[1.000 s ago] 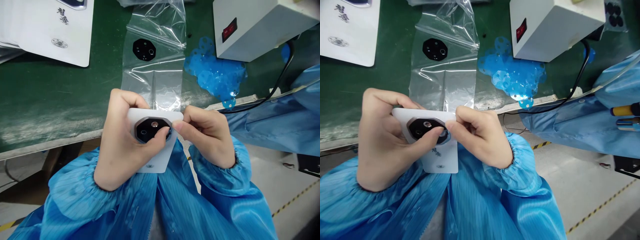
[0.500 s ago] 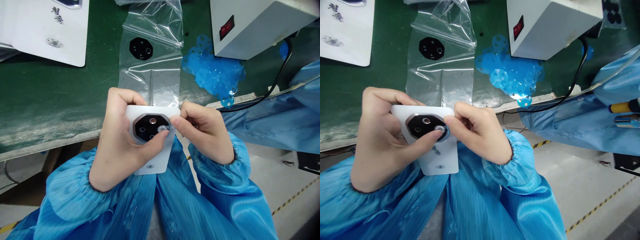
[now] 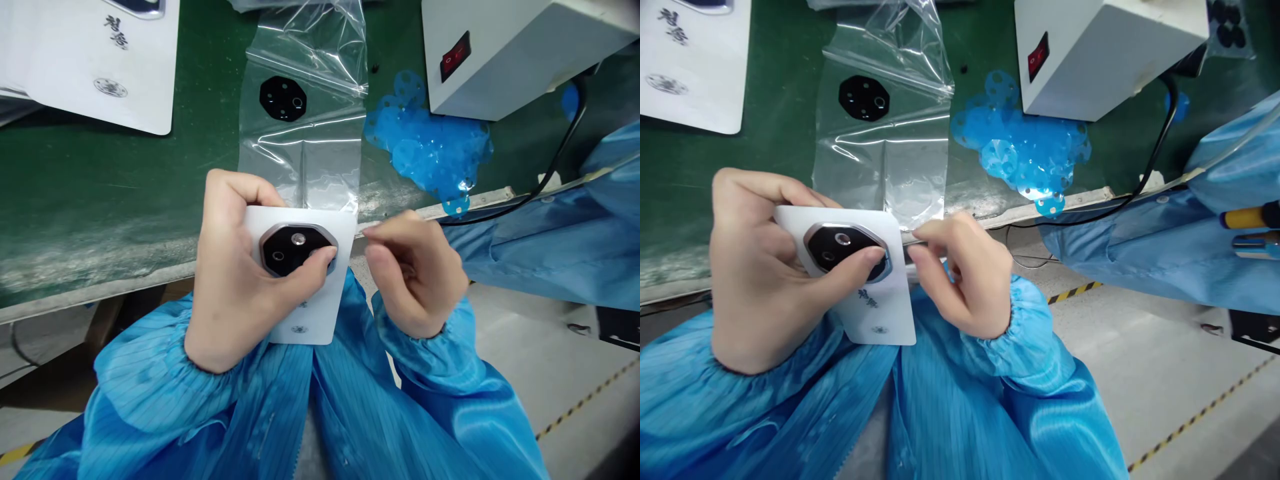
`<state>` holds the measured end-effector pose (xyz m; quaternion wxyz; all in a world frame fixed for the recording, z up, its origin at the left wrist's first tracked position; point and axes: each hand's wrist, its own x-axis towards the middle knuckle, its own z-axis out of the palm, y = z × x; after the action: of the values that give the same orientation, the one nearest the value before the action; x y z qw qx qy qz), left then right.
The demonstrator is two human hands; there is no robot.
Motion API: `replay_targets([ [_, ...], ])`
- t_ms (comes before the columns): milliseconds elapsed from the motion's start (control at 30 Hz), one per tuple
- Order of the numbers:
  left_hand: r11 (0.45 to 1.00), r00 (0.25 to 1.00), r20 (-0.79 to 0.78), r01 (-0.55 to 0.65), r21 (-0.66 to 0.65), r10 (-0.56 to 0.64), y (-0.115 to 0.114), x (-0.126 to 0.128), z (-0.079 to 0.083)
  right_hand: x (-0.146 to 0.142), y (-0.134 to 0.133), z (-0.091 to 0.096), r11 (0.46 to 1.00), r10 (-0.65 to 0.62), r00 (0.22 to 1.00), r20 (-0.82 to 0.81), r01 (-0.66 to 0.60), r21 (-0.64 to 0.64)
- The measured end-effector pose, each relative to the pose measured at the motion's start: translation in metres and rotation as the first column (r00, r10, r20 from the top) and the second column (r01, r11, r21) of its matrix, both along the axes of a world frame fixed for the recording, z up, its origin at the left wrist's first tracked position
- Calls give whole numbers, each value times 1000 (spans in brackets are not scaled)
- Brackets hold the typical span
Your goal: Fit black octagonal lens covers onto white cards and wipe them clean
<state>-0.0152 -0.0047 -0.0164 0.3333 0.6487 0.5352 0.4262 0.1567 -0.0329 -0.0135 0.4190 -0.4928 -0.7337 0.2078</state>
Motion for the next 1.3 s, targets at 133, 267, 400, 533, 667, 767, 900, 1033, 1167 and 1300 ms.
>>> replay_targets([
  [133,1000,1000,27,13,3,-13,2,0,-2,9,-14,-9,956,20,928,372,-127,263],
  [267,999,996,93,13,41,-17,3,2,-6,14,-14,-9,888,51,869,493,-265,375],
  [400,1000,989,150,-10,19,7,1,3,-5,15,-13,-5,867,45,813,581,-321,382],
  [533,1000,988,153,-7,28,2,0,3,-3,15,-14,-2,869,22,800,599,-312,385],
  [667,999,991,133,2,47,-8,1,3,-3,14,-12,-1,870,27,782,622,-325,372],
  [767,999,990,143,4,34,-9,0,2,-3,14,-10,1,864,54,788,613,-345,367],
  [900,1000,987,161,20,-20,-16,-2,1,-1,14,-11,4,862,88,803,589,-358,359],
  [1033,1000,985,171,10,-3,-9,-3,1,0,13,-12,7,878,105,782,615,-363,311],
  [1167,1000,984,179,2,3,-3,-3,1,1,11,-12,8,871,101,784,612,-367,326],
  [1300,999,987,161,5,-33,0,-4,0,3,10,-12,8,874,101,770,629,-371,315],
])
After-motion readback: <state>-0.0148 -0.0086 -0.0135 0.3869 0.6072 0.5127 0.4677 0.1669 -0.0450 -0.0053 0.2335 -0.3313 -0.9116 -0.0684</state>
